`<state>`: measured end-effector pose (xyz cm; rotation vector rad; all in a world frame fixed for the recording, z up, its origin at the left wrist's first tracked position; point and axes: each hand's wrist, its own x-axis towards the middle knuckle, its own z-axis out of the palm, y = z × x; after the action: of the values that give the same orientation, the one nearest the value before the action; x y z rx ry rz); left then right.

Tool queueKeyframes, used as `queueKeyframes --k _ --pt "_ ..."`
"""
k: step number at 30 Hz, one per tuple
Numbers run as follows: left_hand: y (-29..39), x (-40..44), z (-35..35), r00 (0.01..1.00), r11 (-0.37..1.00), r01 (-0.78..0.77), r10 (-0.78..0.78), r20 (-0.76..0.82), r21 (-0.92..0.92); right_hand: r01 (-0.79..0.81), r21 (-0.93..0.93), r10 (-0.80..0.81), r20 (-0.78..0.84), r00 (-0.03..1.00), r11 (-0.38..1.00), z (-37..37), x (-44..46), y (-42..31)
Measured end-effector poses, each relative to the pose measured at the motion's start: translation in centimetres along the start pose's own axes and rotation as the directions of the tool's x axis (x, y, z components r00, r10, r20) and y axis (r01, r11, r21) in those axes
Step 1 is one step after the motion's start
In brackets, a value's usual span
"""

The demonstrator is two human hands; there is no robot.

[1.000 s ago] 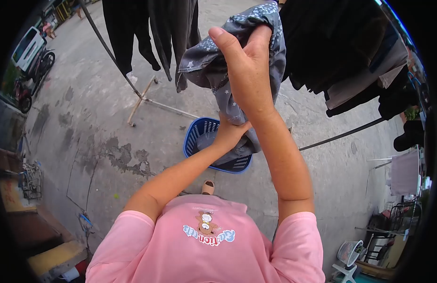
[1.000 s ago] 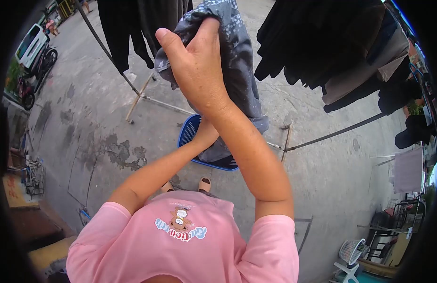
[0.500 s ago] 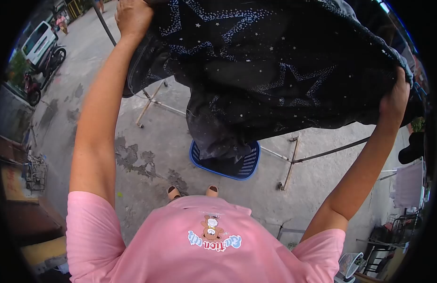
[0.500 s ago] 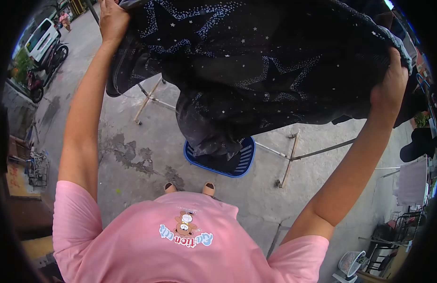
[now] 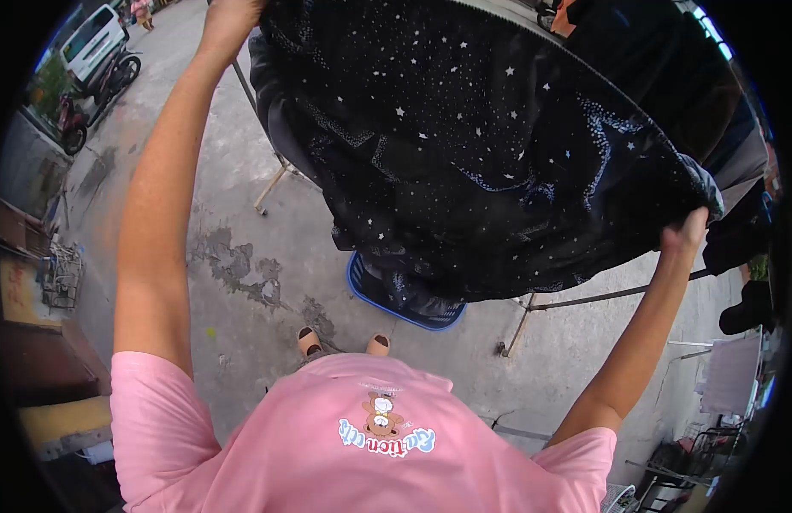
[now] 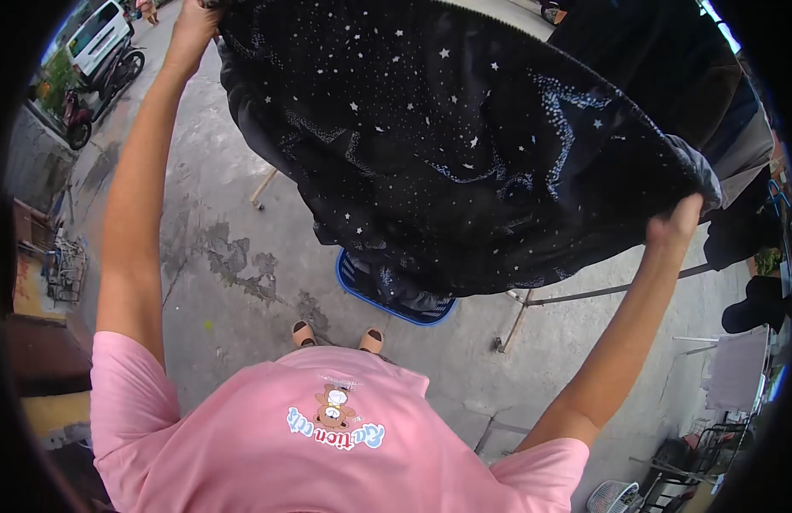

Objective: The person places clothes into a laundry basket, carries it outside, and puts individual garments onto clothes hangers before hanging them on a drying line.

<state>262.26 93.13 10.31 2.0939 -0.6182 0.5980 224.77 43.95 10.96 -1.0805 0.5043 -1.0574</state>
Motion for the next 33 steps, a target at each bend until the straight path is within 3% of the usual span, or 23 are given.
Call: queueKeyframes --k 1,2,3,4,5,6,8,10,12,14,16,17,18,19,20,22,23,24,28,29,30,31,33 --pt "4.3 -5.0 4.3 0.983 0.995 -0.078 0.087 -0.160 0.060 -0.035 -0.031 0.035 -0.008 0.999 0.999 1.3 -2.5 4.6" --pt "4.2 -8.3 7.1 0.997 0.994 -0.072 0.072 0.006 0.085 -0.150 -0.028 0.152 0.177 0.972 0.988 0.5 -3.7 9.8" --pt "2.9 -11.3 9.7 0.996 0.993 -0.044 0.035 0.081 0.112 -0.338 -0.196 0.339 -0.029 0.940 0.921 2.9 -7.8 11.4" --pt "-0.3 -13.3 12.1 0.996 0.987 -0.030 0.015 0.092 0.155 -0.480 -0.212 0.501 0.056 0.864 0.851 2.3 -8.2 14.0" --pt "-1.4 -14.6 12.9 0.941 0.964 0.262 -0.245 0.235 -0.043 -0.585 -0.239 0.621 0.109 0.776 0.775 1.5 -7.7 16.1" --pt "-1.6 -15.8 12.4 0.923 0.952 0.301 -0.275 0.269 -0.062 -0.678 -0.277 0.728 0.157 0.667 0.681 0.5 -6.8 17.5" --pt "-1.8 -16.3 10.7 0.894 0.912 0.381 -0.320 0.313 -0.156 -0.542 -0.329 0.622 0.223 0.751 0.773 -1.2 -4.8 17.1" --pt "-2.9 -16.4 8.9 0.994 0.995 0.088 -0.085 0.068 -0.046 -0.293 -0.526 0.376 0.055 0.925 0.798 -2.1 -2.6 15.2" --pt "-1.4 -16.9 6.2 0.988 0.986 0.151 -0.153 0.025 0.074 -0.280 -0.328 0.394 0.363 0.845 0.902 -6.6 1.1 16.2" --pt "-0.7 -19.0 5.4 0.942 0.955 0.297 -0.292 0.164 -0.006 -0.232 -0.166 0.280 0.389 0.877 0.958 -5.6 -0.8 19.0" --pt "-2.9 -23.7 7.8 0.901 0.923 0.355 -0.295 0.318 -0.150 -0.535 0.176 0.396 0.493 0.775 0.827 -1.3 -7.5 20.5" --pt "-2.9 -26.5 8.5 0.821 0.849 0.486 -0.360 0.443 -0.210 -0.655 0.172 0.323 0.760 0.564 0.736 -1.2 -9.4 22.8" --pt "-1.8 -28.7 8.5 0.709 0.787 0.592 -0.407 0.576 -0.172 -0.746 0.153 0.476 0.683 0.554 0.648 -0.9 -12.0 25.3" --pt "-2.0 -32.0 9.6 0.753 0.847 0.516 -0.378 0.539 -0.127 -0.828 0.206 0.614 0.584 0.531 0.521 -0.6 -14.8 27.8" --pt "-0.8 -34.1 9.4 0.608 0.723 0.681 -0.470 0.640 -0.116 -0.880 0.195 0.671 0.582 0.459 0.433 -0.8 -17.1 30.4" --pt "-0.3 -38.8 10.2 0.546 0.683 0.725 -0.489 0.680 -0.090 -0.907 0.143 0.781 0.467 0.415 0.397 -0.1 -22.0 33.9" --pt "-1.7 -42.0 11.8 0.617 0.721 0.680 -0.461 0.638 -0.137 -0.911 0.023 0.839 0.380 0.389 0.412 0.5 -24.1 35.1" --pt "-1.7 -43.5 11.9 0.476 0.632 0.775 -0.568 0.672 -0.015 -0.907 -0.091 0.885 0.278 0.374 0.412 0.9 -26.2 35.8" --pt "0.0 -45.1 8.6 0.569 0.682 0.731 -0.632 0.526 0.028 -0.673 -0.434 0.798 0.265 0.540 0.599 5.1 -33.3 31.6" --pt "0.1 -45.4 7.6 0.647 0.713 0.702 -0.635 0.423 -0.004 -0.231 -0.559 0.581 0.600 0.550 0.796 5.4 -34.5 31.5" --pt "0.4 -45.7 6.4 0.646 0.712 0.703 -0.635 0.423 -0.005 0.254 -0.459 0.361 0.864 0.352 0.851 5.6 -35.8 31.2" --pt "0.6 -46.0 5.3 0.746 0.815 0.578 -0.513 0.424 -0.031 0.430 -0.448 0.399 0.894 0.204 0.784 6.1 -37.1 30.3" --pt "1.5 -46.1 1.6 0.778 0.883 0.469 -0.417 0.470 0.009 0.335 -0.498 0.477 0.866 0.148 0.800 6.1 -39.4 31.6"
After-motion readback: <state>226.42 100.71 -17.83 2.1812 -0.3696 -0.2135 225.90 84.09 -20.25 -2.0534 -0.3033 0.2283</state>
